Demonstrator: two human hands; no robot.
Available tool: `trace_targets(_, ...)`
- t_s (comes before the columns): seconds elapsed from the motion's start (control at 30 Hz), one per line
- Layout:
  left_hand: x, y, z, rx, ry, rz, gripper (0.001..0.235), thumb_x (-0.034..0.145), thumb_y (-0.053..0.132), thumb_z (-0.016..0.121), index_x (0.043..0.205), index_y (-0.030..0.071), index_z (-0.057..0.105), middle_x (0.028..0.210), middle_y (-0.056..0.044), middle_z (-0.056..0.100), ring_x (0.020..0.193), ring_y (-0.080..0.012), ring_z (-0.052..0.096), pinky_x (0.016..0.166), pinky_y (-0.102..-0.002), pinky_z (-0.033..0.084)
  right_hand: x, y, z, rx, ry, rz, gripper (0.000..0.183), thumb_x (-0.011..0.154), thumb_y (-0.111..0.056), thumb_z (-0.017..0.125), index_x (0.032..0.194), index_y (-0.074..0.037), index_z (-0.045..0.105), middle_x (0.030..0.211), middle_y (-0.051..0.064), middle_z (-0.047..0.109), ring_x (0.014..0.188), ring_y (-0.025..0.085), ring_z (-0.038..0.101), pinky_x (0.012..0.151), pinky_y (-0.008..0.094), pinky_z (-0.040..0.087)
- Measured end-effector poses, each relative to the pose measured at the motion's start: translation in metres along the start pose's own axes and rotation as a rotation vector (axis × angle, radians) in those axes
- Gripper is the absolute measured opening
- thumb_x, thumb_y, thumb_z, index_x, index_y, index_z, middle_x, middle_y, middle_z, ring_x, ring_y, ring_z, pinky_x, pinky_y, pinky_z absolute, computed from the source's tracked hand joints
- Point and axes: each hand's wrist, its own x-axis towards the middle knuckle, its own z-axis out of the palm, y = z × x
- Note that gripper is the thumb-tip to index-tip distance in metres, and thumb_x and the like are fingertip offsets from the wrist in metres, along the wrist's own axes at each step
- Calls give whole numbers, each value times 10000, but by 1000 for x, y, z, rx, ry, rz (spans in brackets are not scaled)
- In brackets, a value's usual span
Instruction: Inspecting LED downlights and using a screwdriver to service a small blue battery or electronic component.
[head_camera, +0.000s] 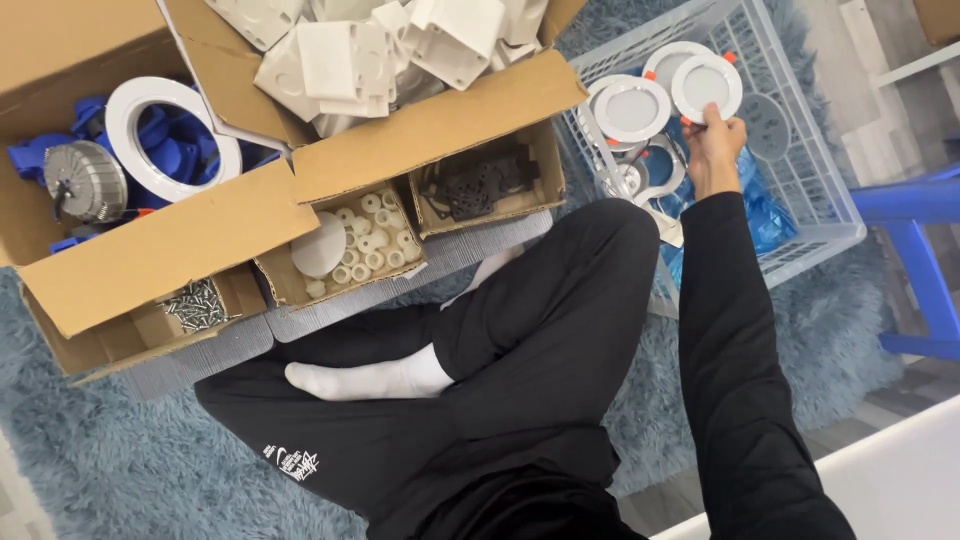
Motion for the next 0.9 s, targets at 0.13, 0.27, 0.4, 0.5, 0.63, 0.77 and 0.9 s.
trace_targets(0.13,118,29,-55,-183,-117,103,175,1023,227,644,1192,189,620,1141,-9,672,1008,-171,688,919,-338,555,13,4,6,1,13,29,250,1048,-80,696,1220,10,539,1027,161,673,754,211,722,606,310,622)
trace_targets(0.27,281,67,-138,-354,-227,238,211,1065,218,606,1269,163,598,1232,-28,658,1103,-170,667,999,-333,531,-4,-11,15,-162,23,41,320,1059,-198,662,1320,-57,539,1083,102,689,855,145,718,691,279,586)
trace_targets(0.4,452,124,-219,-531,-336,374,249,1107,208,568,1346,137,576,1323,-48,645,1199,-169,645,1080,-329,508,-13,-1,-5,-442,96,-261,703,1041,-489,690,1557,-104,406,1510,166,542,1271,248,627,1002,427,562)
trace_targets(0.5,561,168,-276,-664,-421,469,279,1139,200,540,1404,118,560,1391,-62,635,1271,-168,628,1141,-325,490,-117,-37,34,-449,4,-465,541,1134,-408,612,1543,-102,432,1588,234,505,1436,347,555,1126,510,453)
trace_targets(0.63,675,206,-345,-822,-530,595,318,1180,190,502,1481,92,539,1482,-82,621,1367,-167,606,1222,-321,467,-194,-34,58,-459,-35,-638,354,1245,-361,680,1504,-180,522,1553,147,544,1400,285,502,1033,435,450)
trace_targets(0.77,776,181,-385,-993,-643,736,359,1222,180,464,1558,67,517,1573,-102,608,1463,-167,584,1302,-317,443,-270,-49,74,-636,-208,-805,325,1240,-210,576,1524,-98,466,1554,170,540,1393,299,560,1142,472,443)
trace_targets(0.9,782,231,-395,-446,-411,866,304,1175,145,590,1464,58,626,1462,-85,691,1347,-132,646,1206,-277,497,-320,-55,86,-799,-300,-874,342,1191,-189,606,1456,11,524,1486,236,595,1312,376,641,1041,451,513)
